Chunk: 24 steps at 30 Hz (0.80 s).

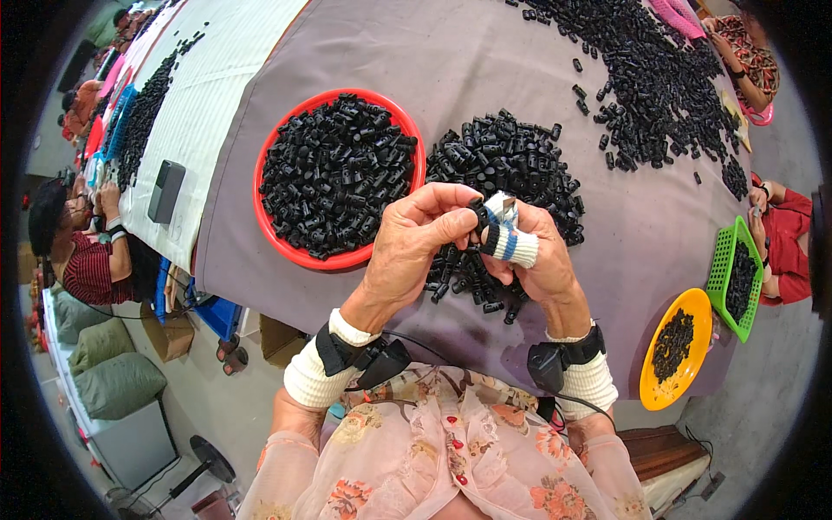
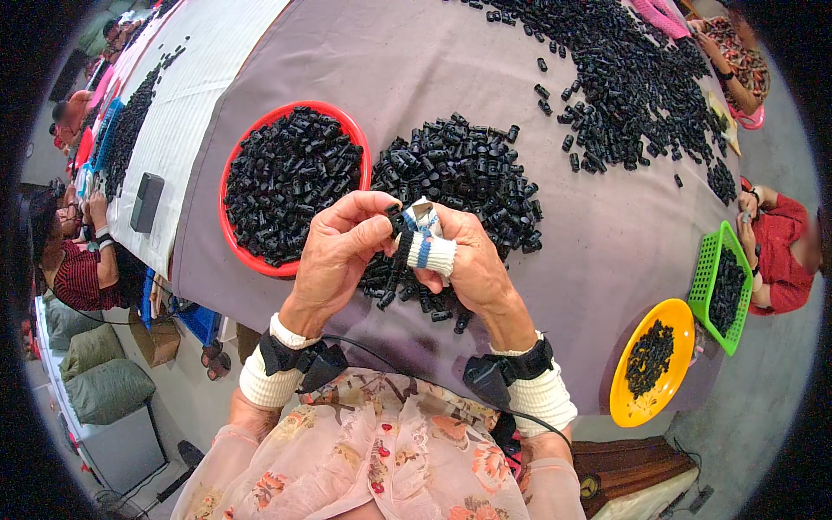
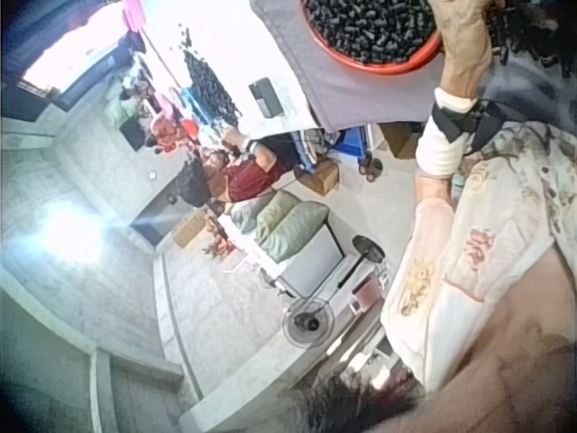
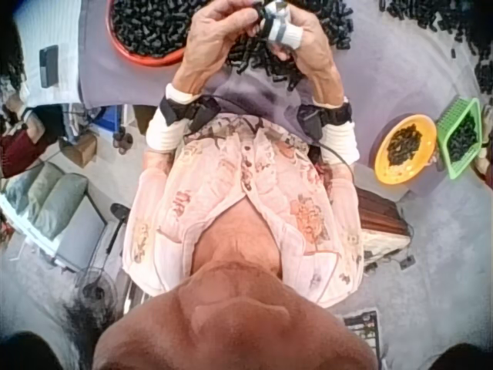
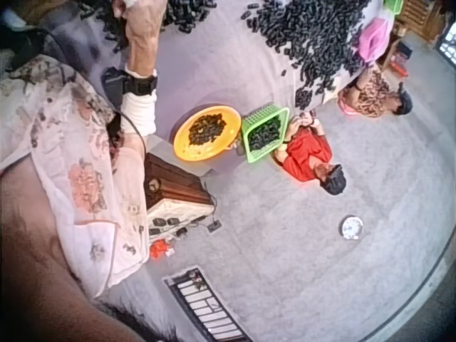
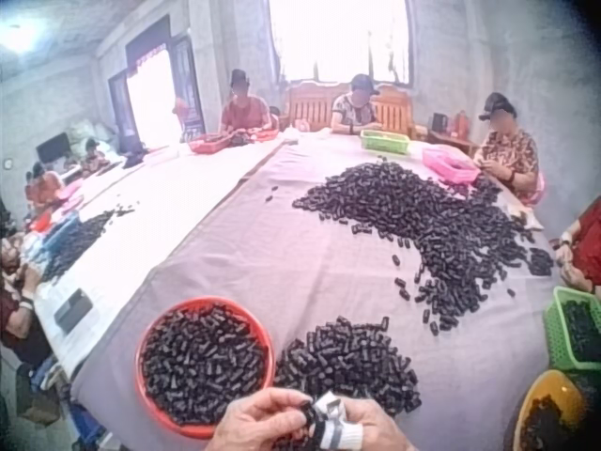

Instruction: Assembling or sorting small black shoe components at a production table.

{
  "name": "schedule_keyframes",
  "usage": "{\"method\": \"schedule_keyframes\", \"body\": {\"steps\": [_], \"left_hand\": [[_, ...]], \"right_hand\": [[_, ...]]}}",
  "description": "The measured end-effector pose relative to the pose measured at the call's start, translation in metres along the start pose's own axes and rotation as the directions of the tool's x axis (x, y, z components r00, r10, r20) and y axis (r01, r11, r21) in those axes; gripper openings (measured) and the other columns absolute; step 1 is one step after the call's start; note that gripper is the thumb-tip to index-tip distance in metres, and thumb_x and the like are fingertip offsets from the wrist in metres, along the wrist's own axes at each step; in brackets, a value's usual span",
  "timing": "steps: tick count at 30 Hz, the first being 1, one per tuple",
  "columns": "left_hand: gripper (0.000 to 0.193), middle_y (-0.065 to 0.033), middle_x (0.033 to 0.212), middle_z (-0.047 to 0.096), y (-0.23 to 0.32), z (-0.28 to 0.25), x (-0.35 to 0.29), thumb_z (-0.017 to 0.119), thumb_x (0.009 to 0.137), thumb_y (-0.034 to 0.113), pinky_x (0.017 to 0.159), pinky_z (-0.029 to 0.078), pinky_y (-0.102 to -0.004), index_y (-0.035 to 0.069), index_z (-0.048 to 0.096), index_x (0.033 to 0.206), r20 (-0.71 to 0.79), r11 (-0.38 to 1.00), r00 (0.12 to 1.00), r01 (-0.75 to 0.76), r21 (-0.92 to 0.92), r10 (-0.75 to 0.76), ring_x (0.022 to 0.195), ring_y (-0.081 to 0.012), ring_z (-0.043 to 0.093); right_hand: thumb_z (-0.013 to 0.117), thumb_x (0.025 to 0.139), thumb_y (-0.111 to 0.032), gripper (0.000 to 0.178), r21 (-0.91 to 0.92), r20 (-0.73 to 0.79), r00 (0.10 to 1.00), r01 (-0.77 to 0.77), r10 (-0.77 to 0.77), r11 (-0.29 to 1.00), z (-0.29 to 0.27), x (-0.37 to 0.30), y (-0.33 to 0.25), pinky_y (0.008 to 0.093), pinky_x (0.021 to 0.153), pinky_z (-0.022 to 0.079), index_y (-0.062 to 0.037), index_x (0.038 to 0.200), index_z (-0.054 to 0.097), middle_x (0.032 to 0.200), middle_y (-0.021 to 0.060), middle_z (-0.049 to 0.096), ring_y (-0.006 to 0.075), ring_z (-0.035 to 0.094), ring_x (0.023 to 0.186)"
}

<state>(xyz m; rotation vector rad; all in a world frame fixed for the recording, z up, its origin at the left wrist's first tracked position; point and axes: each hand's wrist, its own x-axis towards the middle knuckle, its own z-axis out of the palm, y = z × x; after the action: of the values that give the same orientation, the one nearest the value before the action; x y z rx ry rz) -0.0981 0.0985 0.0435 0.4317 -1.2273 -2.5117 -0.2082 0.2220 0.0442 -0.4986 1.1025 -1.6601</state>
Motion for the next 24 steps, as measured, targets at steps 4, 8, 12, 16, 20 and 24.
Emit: {"method": "schedule_keyframes", "body": {"steps": [4, 8, 12, 16, 20, 24], "left_hand": [[0.021, -0.0028, 0.085, 0.061, -0.001, 0.0, 0.0, 0.061, 0.085, 0.009, 0.066, 0.046, -0.0207, -0.002, 0.06, 0.102, -0.032, 0.999, 0.999, 0.026, -0.022, -0.027, 0.07, -0.0077, 0.053], [0.021, -0.0022, 0.085, 0.06, 0.0, 0.003, -0.001, 0.061, 0.085, 0.009, 0.067, 0.045, -0.0206, -0.002, 0.06, 0.103, -0.045, 0.999, 0.998, 0.044, -0.022, -0.045, 0.071, -0.0071, 0.053], [0.023, -0.0035, 0.094, 0.061, 0.0, -0.001, -0.002, 0.059, 0.086, 0.009, 0.073, 0.047, -0.0232, 0.0, 0.058, 0.106, 0.004, 0.997, 0.999, 0.046, 0.061, -0.047, 0.079, -0.008, 0.056], [0.021, -0.0033, 0.095, 0.06, -0.002, -0.001, -0.003, 0.059, 0.085, 0.008, 0.075, 0.046, -0.0245, 0.0, 0.058, 0.105, -0.024, 0.991, 0.991, 0.132, -0.024, -0.133, 0.082, -0.0084, 0.056], [0.019, -0.0049, 0.094, 0.061, -0.002, -0.002, -0.003, 0.058, 0.083, 0.004, 0.075, 0.047, -0.025, 0.0, 0.058, 0.101, -0.064, 0.999, 0.998, 0.004, -0.032, -0.006, 0.081, -0.0098, 0.057], [0.016, -0.0077, 0.09, 0.061, 0.014, -0.012, -0.002, 0.055, 0.084, 0.005, 0.074, 0.049, -0.0295, 0.001, 0.056, 0.099, -0.169, 0.99, 0.982, -0.106, -0.093, 0.089, 0.078, -0.0158, 0.059]], "right_hand": [[0.059, 0.081, -0.013, 0.01, 0.044, 0.002, 0.999, -0.038, 0.038, 0.998, 0.0, -0.001, 0.002, 0.018, 0.037, 0.032, -0.0037, 0.083, 0.06, 0.061, -0.0008, 0.054, 0.0039, 0.043, 0.042], [0.06, 0.082, -0.015, 0.011, 0.032, 0.03, 0.999, -0.022, 0.021, 0.999, -0.005, 0.0, 0.007, 0.0183, 0.037, 0.032, -0.0039, 0.082, 0.059, 0.059, -0.0008, 0.053, 0.0045, 0.043, 0.041], [0.06, 0.082, -0.017, 0.012, 0.028, 0.009, 1.0, -0.03, 0.03, 0.999, -0.002, 0.002, 0.008, 0.0183, 0.037, 0.031, -0.0044, 0.081, 0.059, 0.056, -0.0008, 0.051, 0.005, 0.043, 0.04], [0.06, 0.082, -0.017, 0.013, 0.019, -0.012, 0.999, -0.036, 0.036, 0.999, -0.004, 0.001, 0.011, 0.0184, 0.037, 0.031, -0.0041, 0.081, 0.059, 0.055, -0.0009, 0.05, 0.0052, 0.043, 0.04], [0.063, 0.081, -0.017, 0.017, -0.008, -0.01, 0.999, -0.039, 0.039, 0.999, -0.003, 0.003, 0.01, 0.0206, 0.037, 0.034, -0.0026, 0.084, 0.055, 0.06, 0.0019, 0.052, 0.0083, 0.043, 0.039], [0.062, 0.082, -0.017, 0.013, -0.118, -0.068, 0.997, -0.035, 0.028, 0.992, -0.002, 0.004, 0.007, 0.0188, 0.037, 0.03, -0.0054, 0.082, 0.056, 0.053, -0.0011, 0.048, 0.0054, 0.041, 0.039]]}}
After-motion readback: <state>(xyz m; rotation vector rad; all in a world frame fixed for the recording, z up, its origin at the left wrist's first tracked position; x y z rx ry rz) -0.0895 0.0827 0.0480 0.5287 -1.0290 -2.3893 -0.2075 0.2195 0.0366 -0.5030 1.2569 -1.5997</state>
